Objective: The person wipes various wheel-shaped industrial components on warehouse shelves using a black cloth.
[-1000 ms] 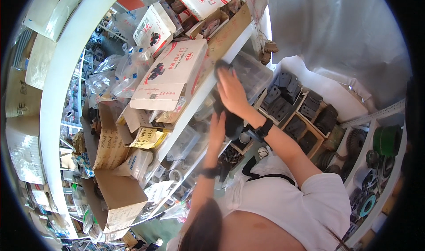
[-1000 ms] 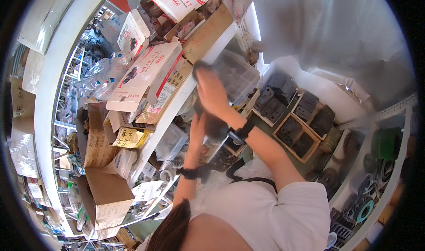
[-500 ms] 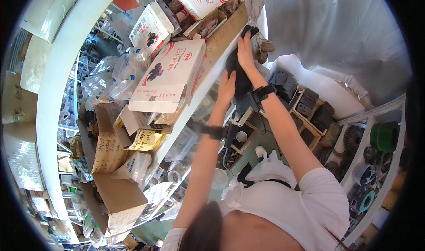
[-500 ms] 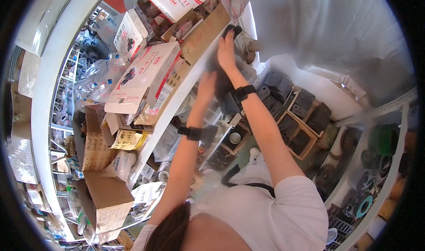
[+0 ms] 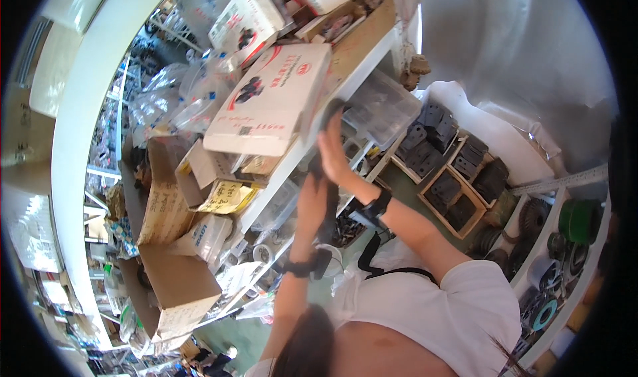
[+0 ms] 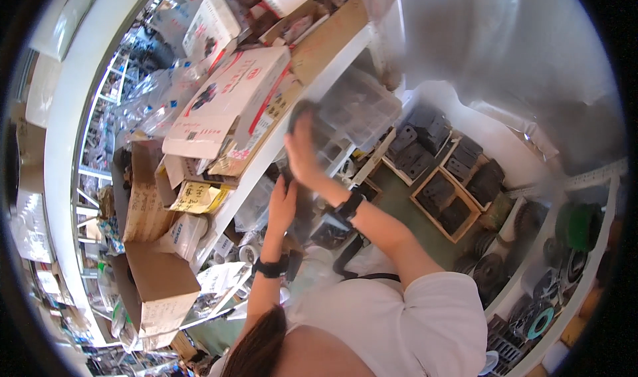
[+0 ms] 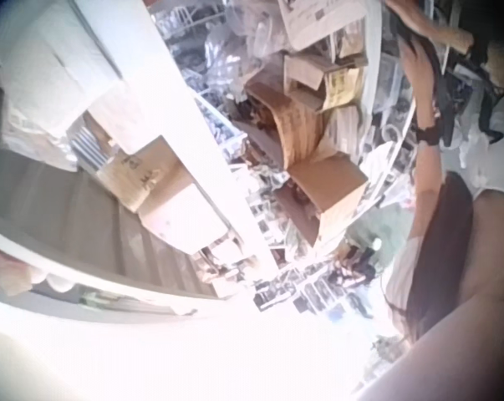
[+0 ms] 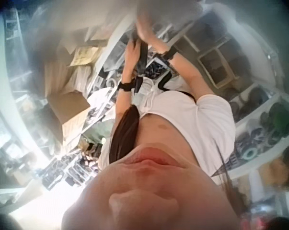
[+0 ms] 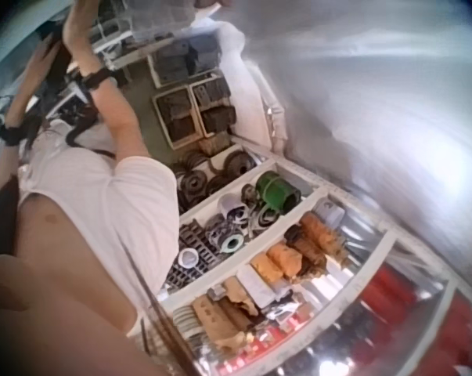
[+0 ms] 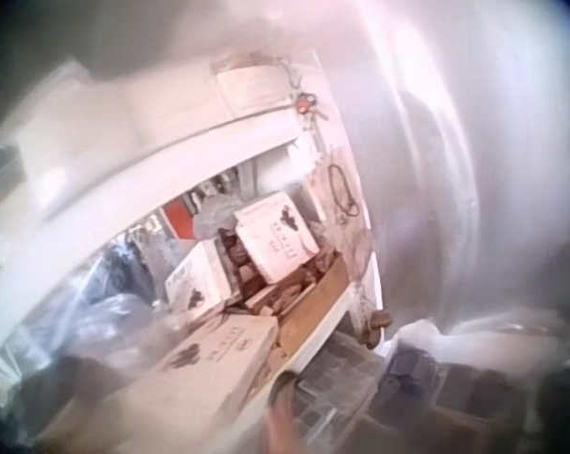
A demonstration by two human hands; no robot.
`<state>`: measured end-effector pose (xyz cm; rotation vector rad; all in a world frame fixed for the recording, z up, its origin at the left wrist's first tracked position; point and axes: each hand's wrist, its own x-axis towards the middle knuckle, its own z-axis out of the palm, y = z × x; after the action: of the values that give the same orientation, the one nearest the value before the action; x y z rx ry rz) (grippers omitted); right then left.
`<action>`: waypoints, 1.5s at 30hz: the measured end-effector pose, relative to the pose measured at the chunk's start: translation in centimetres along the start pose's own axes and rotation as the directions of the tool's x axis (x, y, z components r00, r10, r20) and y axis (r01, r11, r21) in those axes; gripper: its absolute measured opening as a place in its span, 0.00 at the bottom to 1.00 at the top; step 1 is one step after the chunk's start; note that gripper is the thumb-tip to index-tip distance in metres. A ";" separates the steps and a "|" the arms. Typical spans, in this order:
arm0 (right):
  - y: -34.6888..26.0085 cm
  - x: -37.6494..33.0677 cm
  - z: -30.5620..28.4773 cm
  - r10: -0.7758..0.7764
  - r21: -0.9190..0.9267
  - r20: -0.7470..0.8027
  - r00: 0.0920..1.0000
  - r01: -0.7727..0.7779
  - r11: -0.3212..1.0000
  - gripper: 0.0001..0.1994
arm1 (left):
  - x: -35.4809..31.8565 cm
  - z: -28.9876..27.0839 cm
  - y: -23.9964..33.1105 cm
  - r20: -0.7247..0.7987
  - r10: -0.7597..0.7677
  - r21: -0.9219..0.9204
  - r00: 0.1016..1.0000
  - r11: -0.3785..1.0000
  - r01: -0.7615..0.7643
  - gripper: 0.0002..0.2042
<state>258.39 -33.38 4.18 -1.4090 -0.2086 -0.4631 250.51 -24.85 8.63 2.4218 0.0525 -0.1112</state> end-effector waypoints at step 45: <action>-5.5 -22.6 19.0 -0.017 -0.053 0.535 0.845 0.053 0.997 0.29 | -22.5 -2.9 -26.0 -0.376 -0.160 -0.495 0.913 0.867 -0.052 0.09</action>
<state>238.32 -11.06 2.92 -1.5796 -0.6793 -0.0920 226.55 -3.55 -4.04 1.8851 0.3042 0.3485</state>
